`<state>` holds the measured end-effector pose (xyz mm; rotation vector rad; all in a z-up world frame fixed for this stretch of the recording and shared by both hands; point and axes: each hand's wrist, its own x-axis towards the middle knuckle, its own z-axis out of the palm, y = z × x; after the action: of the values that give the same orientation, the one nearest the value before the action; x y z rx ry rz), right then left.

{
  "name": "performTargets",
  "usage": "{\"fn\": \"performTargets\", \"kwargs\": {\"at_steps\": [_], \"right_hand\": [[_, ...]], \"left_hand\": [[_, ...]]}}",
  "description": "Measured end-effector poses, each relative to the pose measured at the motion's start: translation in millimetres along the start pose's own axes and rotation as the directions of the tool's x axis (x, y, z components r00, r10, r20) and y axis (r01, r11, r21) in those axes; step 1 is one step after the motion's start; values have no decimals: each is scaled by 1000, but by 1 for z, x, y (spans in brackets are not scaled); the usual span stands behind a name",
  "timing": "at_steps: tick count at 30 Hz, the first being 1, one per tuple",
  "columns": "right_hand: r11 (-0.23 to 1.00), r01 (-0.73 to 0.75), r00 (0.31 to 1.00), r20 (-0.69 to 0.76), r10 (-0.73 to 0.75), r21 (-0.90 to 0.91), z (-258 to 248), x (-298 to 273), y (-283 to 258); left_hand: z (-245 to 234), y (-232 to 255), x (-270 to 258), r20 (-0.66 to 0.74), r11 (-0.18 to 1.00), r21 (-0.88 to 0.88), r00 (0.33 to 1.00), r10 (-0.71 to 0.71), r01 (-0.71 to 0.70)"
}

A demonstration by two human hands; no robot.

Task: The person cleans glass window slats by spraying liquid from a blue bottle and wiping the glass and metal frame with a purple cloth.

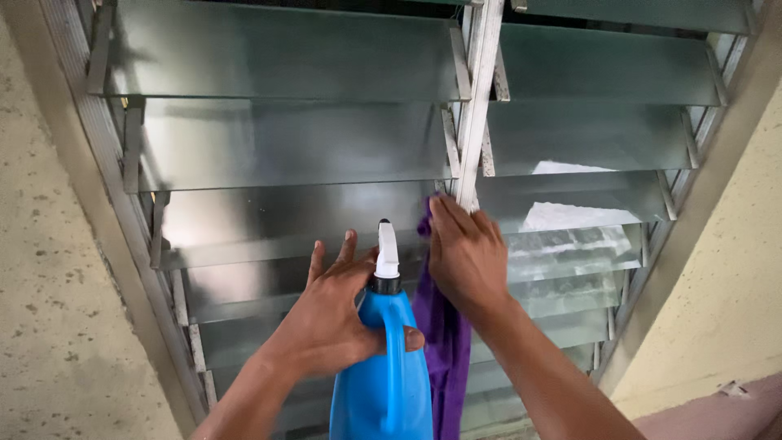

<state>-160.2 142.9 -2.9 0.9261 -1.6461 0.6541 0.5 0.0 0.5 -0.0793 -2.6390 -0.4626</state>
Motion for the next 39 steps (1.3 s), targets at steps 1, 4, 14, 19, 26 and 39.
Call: {"fn": "performTargets", "kwargs": {"at_steps": [1,4,14,19,26,39], "right_hand": [[1000,-1,1000,-1,1,0,2,10,0],[998,-11,1000,6,11,-54,7,25,-4],[1000,4,999,-44,-3,25,-1,-17,-5],[993,111,988,-112,-107,30,8,6,2],[996,80,993,-87,-78,30,14,11,1],[968,179,982,-90,-165,174,25,8,-78]], "left_hand": [[0,0,1,1,1000,1,1000,1,-1],[0,-1,0,28,999,20,999,-34,33],[-3,1,-1,-3,1000,2,1000,-13,13],[-1,0,-7,-59,998,-50,998,36,-39],[-16,-9,-33,-156,995,-93,987,32,-46],[-80,-64,-133,-272,999,-7,962,-34,33]]}}
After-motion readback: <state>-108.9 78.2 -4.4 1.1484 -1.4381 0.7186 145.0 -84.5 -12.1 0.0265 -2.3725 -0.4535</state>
